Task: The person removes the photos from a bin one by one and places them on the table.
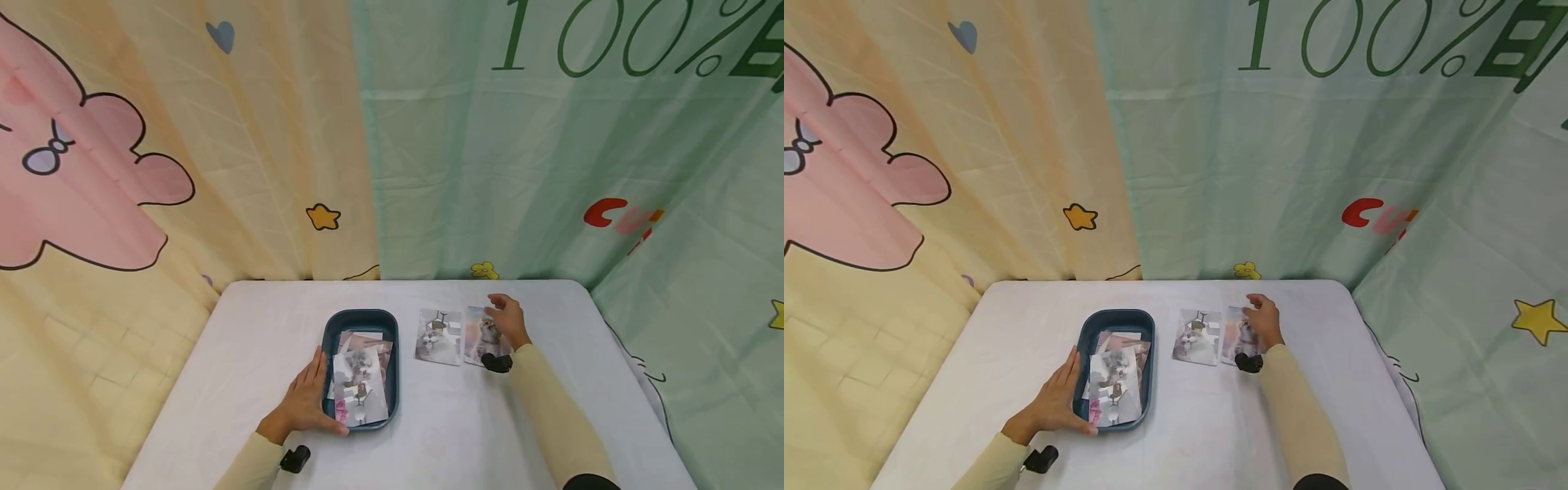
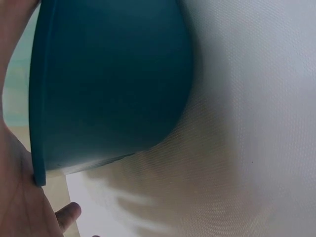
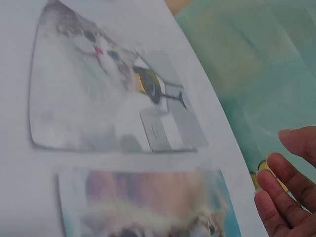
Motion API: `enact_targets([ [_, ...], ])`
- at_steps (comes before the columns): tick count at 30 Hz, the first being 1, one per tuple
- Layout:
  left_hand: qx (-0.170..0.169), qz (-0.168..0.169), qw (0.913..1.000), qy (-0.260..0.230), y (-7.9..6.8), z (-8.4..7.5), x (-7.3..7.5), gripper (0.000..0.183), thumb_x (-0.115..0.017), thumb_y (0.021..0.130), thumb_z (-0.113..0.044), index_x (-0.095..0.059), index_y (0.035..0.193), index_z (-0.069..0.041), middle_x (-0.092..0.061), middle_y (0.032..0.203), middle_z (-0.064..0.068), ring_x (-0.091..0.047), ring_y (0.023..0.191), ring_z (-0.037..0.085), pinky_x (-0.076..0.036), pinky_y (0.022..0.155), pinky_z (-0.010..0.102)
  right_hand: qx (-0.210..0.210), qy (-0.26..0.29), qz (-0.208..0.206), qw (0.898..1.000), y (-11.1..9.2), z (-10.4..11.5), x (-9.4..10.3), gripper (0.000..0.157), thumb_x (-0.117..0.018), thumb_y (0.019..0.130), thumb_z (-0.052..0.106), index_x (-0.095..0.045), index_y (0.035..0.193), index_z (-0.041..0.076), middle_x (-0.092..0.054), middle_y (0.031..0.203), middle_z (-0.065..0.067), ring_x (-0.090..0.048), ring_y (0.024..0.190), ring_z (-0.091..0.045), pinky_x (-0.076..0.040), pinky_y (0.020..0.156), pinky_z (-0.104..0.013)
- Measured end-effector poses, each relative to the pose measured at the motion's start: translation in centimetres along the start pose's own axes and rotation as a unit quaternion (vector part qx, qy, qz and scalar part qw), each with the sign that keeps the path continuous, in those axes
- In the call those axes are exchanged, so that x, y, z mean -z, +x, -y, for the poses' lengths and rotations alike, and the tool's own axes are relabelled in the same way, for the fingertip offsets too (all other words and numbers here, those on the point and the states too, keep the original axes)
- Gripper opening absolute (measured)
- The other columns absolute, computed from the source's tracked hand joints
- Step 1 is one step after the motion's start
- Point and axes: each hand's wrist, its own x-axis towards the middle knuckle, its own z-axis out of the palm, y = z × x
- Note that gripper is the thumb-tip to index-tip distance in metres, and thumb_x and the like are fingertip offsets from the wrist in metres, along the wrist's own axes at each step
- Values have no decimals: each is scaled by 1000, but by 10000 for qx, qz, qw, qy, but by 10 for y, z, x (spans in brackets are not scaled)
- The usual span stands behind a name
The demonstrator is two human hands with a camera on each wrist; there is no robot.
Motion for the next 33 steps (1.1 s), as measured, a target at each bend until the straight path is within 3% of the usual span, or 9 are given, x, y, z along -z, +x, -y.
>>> enact_targets([
  [3,5,20,10000,13,1,-1,1,152,-87,45,-66,-5,151,6,3,160,21,-15,142,43,-18,109,63,160,111,202,9996,-2,12,-14,37,-58,95,6,-54,129,-6,-55,127,-24,-51,119,-38,-43,99,-48],
  [10,-109,56,9999,69,5,-1,-1,153,-85,45,-69,-5,151,7,2,159,22,-15,142,42,-20,109,63,1003,220,707,9922,-23,32,-54,27,-61,94,4,-62,118,-7,-65,109,-21,-62,99,-33,-50,87,-46],
  [19,-83,78,9999,106,4,0,0,154,-85,44,-70,-5,151,7,3,160,21,-15,143,41,-20,109,62,1197,861,1447,9784,-51,67,-114,21,-66,90,3,-67,109,-5,-69,102,-15,-65,92,-24,-53,84,-43],
  [25,-79,34,9999,99,2,-1,0,153,-86,45,-68,-6,151,7,3,160,22,-16,142,43,-20,108,63,1372,1092,2155,9606,-69,88,-150,25,-65,90,1,-63,112,-11,-67,106,-24,-65,95,-27,-53,83,-37],
  [28,-45,37,9999,128,1,0,0,153,-86,45,-68,-6,151,7,3,160,21,-16,141,44,-20,109,63,1457,1032,2242,9580,-77,94,-163,24,-66,89,1,-64,110,-11,-67,103,-23,-65,91,-25,-54,79,-34],
  [33,-40,36,9999,159,-2,1,0,153,-84,44,-71,-7,151,7,3,160,22,-18,140,45,-22,108,63,1709,460,2369,9553,-86,99,-188,22,-68,87,0,-66,107,-8,-68,100,-17,-65,89,-23,-54,78,-32],
])
